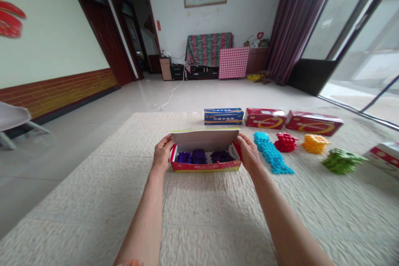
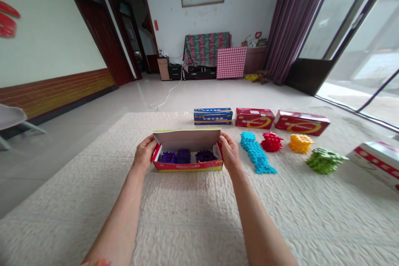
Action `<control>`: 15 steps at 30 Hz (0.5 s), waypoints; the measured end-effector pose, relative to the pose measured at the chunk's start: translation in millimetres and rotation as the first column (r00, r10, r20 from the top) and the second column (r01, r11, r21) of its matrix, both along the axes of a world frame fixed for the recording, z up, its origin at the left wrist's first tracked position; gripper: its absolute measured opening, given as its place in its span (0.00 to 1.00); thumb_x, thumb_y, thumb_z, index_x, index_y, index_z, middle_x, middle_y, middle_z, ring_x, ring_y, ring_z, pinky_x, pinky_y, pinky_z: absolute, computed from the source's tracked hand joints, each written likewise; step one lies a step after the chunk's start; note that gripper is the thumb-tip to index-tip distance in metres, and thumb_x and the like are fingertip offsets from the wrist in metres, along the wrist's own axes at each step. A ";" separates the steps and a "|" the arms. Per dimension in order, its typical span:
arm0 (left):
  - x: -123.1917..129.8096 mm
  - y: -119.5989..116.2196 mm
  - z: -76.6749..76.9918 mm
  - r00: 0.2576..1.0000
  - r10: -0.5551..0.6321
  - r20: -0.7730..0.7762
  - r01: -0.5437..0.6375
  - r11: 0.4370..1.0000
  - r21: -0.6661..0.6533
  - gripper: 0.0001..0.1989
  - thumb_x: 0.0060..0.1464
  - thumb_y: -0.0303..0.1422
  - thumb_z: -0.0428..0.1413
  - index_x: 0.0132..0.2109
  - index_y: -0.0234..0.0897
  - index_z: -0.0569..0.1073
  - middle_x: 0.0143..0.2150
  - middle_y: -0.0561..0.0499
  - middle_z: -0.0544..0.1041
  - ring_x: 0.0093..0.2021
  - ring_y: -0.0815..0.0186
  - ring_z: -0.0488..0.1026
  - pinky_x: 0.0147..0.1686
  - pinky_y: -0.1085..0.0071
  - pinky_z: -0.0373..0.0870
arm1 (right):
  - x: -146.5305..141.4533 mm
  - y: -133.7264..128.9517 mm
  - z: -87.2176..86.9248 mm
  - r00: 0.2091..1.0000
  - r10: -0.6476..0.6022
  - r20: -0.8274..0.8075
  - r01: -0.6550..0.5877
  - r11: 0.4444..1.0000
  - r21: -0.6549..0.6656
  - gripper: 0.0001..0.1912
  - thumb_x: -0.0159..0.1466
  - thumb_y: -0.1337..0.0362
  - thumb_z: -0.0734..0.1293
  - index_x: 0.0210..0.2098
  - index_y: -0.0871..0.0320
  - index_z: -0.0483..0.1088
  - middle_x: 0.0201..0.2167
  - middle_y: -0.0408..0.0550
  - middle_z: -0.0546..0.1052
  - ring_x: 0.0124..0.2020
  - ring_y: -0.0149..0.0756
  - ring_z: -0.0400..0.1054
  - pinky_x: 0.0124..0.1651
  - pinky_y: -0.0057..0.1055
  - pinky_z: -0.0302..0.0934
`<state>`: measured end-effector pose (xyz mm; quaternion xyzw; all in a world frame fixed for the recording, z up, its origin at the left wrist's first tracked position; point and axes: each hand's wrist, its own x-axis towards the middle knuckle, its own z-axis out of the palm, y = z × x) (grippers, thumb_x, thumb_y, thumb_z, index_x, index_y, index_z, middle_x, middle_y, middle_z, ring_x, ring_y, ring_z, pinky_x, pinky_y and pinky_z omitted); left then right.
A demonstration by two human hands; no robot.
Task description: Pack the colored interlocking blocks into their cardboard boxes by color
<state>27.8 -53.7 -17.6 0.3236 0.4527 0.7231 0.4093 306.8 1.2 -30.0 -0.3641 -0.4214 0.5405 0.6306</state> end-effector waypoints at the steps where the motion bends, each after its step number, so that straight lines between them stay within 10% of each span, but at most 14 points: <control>1: -0.8 -0.3 -0.8 1.000 -0.003 -0.008 0.003 1.000 -0.002 0.21 0.35 0.36 0.67 0.41 0.37 0.78 0.33 0.52 0.82 0.36 0.61 0.79 0.39 0.67 0.73 | 0.2 -0.1 0.0 1.000 0.005 -0.003 -0.005 1.000 0.001 0.19 0.51 0.52 0.73 0.40 0.54 0.75 0.26 0.41 0.79 0.31 0.36 0.76 0.32 0.30 0.68; 15: -20.4 -10.2 -13.3 0.993 -0.073 -0.088 0.067 0.995 -0.074 0.12 0.31 0.33 0.67 0.28 0.34 0.80 0.45 0.41 0.81 0.50 0.54 0.75 0.47 0.65 0.72 | 11.8 -6.7 -14.6 0.999 -0.045 0.015 0.046 0.998 -0.052 0.16 0.44 0.57 0.76 0.32 0.56 0.77 0.38 0.47 0.82 0.34 0.39 0.75 0.38 0.35 0.68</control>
